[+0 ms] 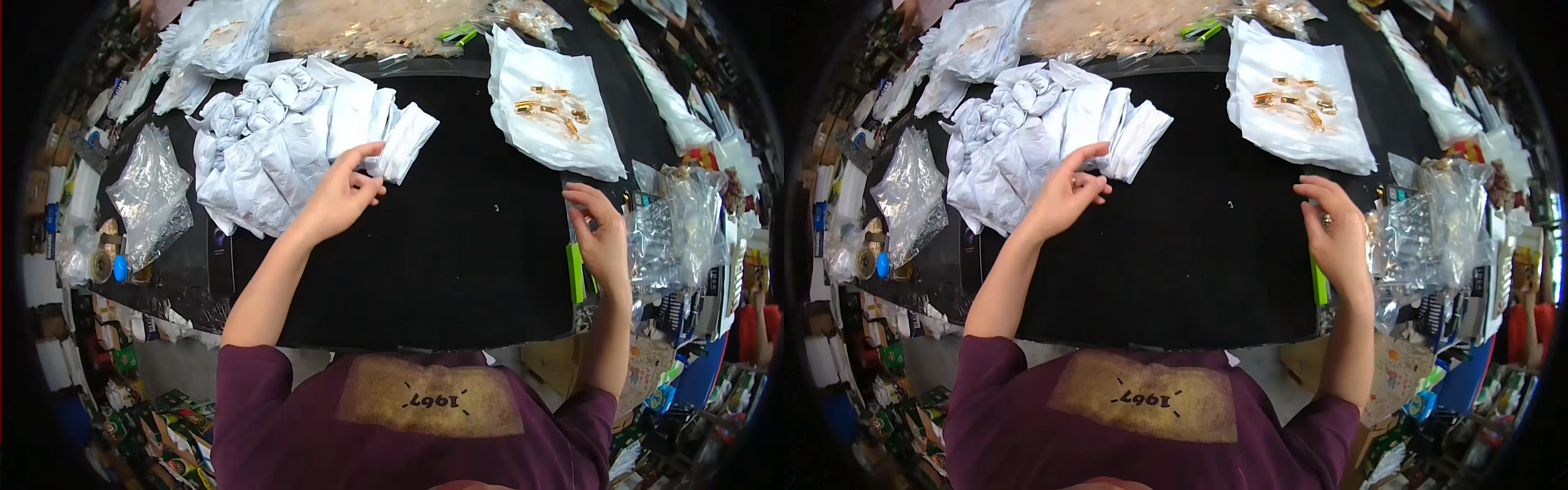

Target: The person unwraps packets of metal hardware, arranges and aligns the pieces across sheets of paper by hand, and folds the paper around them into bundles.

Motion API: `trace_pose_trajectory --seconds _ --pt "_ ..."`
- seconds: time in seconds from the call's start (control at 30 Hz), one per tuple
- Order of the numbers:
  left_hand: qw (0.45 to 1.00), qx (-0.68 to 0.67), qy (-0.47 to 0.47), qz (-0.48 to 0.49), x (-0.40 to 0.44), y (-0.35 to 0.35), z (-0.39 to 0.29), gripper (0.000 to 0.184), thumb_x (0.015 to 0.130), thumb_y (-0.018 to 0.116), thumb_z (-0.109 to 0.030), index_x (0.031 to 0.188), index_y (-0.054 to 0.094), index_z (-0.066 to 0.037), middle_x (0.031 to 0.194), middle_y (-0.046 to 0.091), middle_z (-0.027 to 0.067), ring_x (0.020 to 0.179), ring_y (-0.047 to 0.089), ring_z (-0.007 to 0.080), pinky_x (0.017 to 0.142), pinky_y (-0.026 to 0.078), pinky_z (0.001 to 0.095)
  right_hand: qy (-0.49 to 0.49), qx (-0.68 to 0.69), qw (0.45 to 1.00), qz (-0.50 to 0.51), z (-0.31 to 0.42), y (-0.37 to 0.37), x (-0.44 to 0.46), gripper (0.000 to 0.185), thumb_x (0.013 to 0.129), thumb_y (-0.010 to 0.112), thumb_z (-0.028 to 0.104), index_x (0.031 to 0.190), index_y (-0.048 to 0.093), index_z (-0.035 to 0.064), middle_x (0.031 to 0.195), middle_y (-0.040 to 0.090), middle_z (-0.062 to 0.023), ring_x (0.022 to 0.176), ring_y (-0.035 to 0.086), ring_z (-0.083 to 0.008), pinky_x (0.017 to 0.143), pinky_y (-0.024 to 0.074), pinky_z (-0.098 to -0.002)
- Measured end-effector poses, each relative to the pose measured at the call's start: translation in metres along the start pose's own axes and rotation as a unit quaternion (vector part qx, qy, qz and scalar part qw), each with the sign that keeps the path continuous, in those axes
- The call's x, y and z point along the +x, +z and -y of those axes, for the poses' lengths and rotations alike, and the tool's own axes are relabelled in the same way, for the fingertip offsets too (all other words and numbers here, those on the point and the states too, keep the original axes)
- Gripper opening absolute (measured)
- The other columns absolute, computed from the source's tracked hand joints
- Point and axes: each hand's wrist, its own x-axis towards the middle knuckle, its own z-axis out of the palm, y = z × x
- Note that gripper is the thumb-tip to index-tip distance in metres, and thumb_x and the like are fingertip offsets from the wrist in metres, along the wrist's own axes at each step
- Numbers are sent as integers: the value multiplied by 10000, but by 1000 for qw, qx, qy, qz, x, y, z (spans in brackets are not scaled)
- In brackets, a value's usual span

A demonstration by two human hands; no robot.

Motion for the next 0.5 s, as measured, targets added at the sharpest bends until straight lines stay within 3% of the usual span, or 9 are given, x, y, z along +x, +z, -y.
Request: trace_pose_trajectory --seconds 0.1,0.17,0.2,0.27,0.4,0.5 --pt "999 -51 -7 5 -18 8 8 477 952 541 -1 1417 434 -13 1359 533 116 909 664 151 743 551 265 64 90 994 12 8 13 -16 360 872 624 -38 1227 626 21 1277 621 -107 1130 600 -200 916 498 -311" --pt "997 -76 8 23 -28 18 7 460 952 547 -4 1403 458 -14 1346 544 114 909 661 142 742 550 261 51 400 915 -23 26 31 -27 457 871 617 -79 1317 546 -8 1346 564 -110 1130 583 -179 858 516 -281" --pt "995 -95 19 28 -32 22 5 443 952 553 -7 1389 483 -15 1333 554 112 910 659 134 742 549 257 55 390 919 -37 34 37 -33 457 871 617 -79 1317 546 -8 1346 564 -110 1130 583 -179 858 516 -281" --pt "992 -116 29 38 -40 34 -4 427 952 559 -10 1376 507 -17 1320 564 110 910 656 126 742 547 253 27 499 865 -51 50 52 -40 545 876 609 -99 1392 450 -30 1417 486 -152 1147 573 -226 872 530 -309" --pt "992 -81 63 69 -55 68 -36 352 959 594 -44 1310 592 -23 1205 657 86 910 645 99 745 523 229 -2 469 881 -67 77 70 -52 609 878 523 -151 1449 358 -14 1500 381 -173 1188 563 -243 899 543 -325" --pt "987 -125 26 94 -56 92 -51 275 950 650 -90 1215 666 -19 1063 715 55 897 649 81 746 514 216 -48 430 896 -96 90 82 -59 697 858 484 -177 1492 262 7 1543 292 -192 1234 544 -274 917 543 -341"
